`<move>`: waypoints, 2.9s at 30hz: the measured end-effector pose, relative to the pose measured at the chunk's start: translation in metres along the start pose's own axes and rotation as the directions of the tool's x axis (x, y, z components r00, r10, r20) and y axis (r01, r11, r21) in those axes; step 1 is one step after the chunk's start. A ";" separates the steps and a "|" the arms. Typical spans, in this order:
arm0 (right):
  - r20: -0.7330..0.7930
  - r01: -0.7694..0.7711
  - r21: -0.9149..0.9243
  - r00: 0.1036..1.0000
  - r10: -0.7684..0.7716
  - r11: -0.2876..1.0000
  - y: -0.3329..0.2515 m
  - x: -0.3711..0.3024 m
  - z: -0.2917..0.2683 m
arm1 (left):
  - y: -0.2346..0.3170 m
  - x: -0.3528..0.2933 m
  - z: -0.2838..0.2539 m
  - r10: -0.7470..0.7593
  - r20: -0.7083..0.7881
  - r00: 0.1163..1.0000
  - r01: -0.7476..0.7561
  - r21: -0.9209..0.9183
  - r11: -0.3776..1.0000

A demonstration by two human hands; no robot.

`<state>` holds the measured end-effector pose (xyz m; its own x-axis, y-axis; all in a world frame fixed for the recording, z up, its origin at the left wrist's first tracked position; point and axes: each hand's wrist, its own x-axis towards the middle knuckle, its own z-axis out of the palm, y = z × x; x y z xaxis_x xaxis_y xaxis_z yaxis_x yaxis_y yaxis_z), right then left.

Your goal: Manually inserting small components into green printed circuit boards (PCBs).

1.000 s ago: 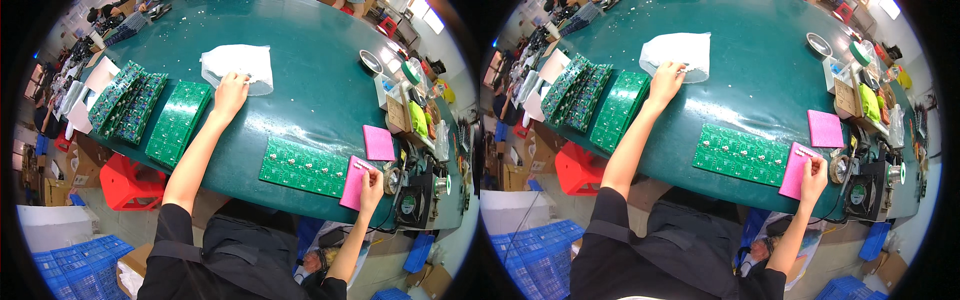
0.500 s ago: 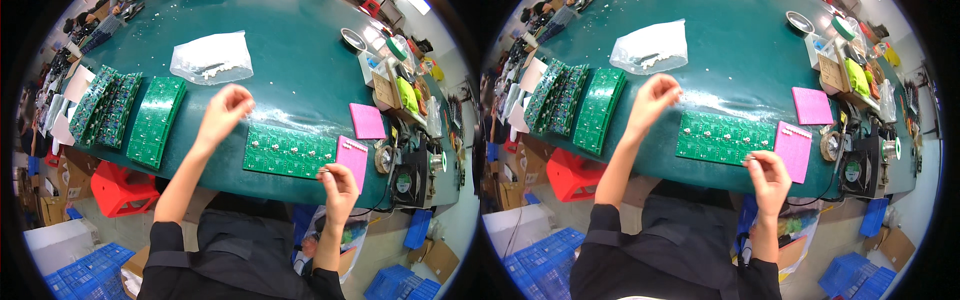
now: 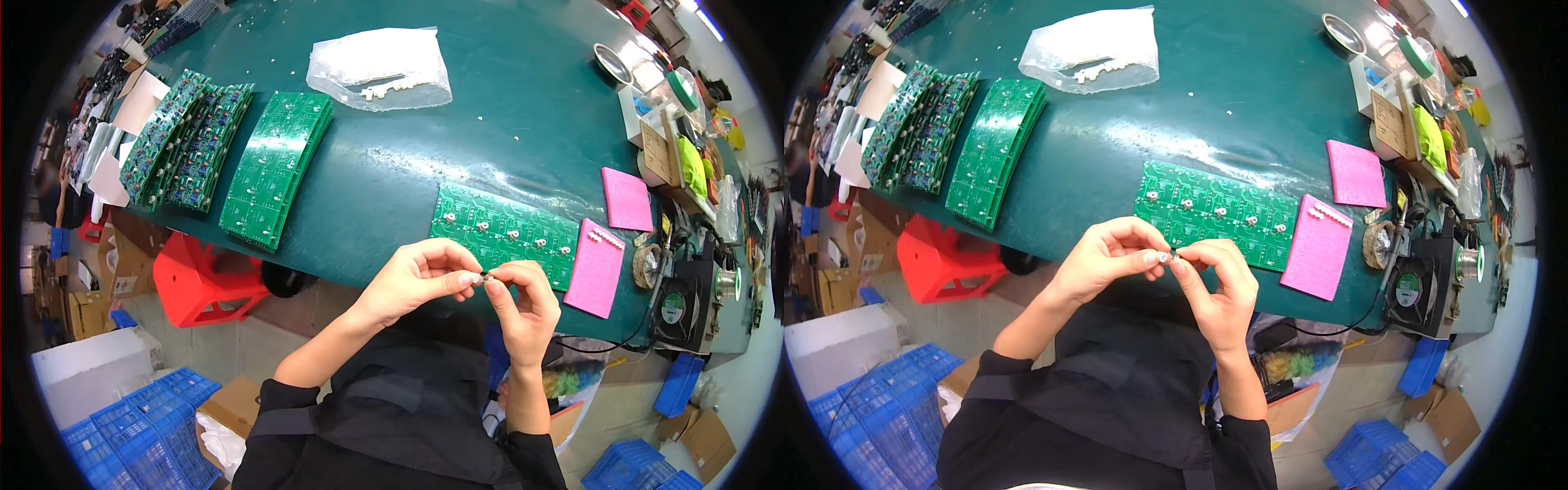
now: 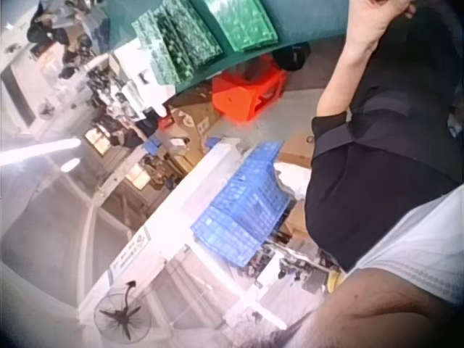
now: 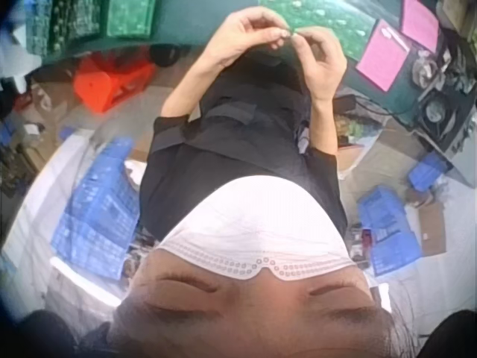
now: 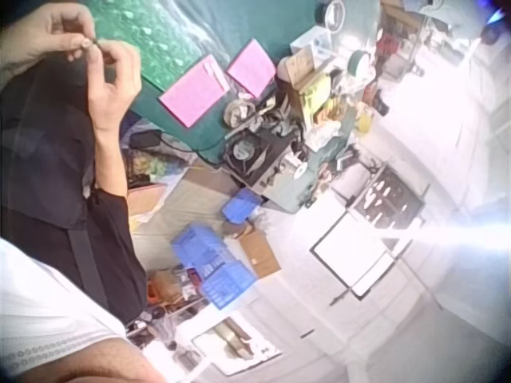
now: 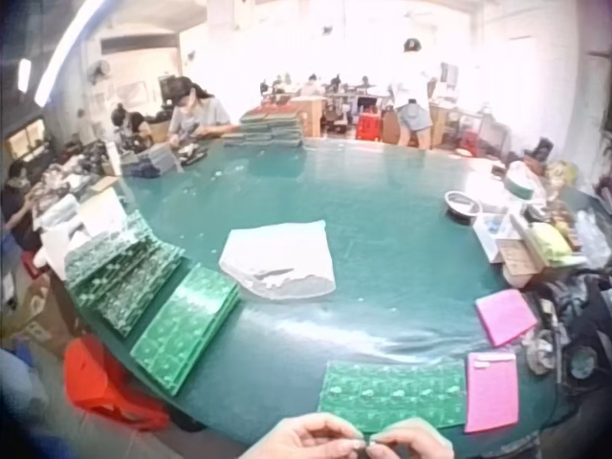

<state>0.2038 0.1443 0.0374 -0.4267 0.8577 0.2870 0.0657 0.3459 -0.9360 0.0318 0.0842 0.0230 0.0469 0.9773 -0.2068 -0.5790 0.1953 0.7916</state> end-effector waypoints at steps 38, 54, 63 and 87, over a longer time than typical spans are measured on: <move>0.171 0.264 -0.539 0.964 -0.203 0.799 0.041 0.007 0.035 | -0.018 -0.010 -0.042 0.589 0.106 0.801 -0.186 0.980 0.077; 0.185 0.285 -0.561 0.958 -0.217 0.778 0.040 0.009 0.036 | -0.021 -0.008 -0.044 0.619 0.110 0.778 -0.203 0.976 0.083; 0.271 0.373 -0.654 0.928 -0.257 0.658 0.029 0.013 0.038 | -0.024 -0.008 -0.046 0.640 0.132 0.757 -0.220 0.974 0.059; -0.341 -0.221 -0.750 0.937 -0.077 0.623 0.113 0.028 -0.153 | 0.058 0.087 -0.080 0.611 0.102 0.785 -0.132 0.991 0.003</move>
<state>0.3377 0.2656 -0.0287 -0.0977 0.9065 0.4107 0.8119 0.3112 -0.4939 -0.0628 0.1740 0.0050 -0.2338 0.8948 0.3803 0.7988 -0.0461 0.5998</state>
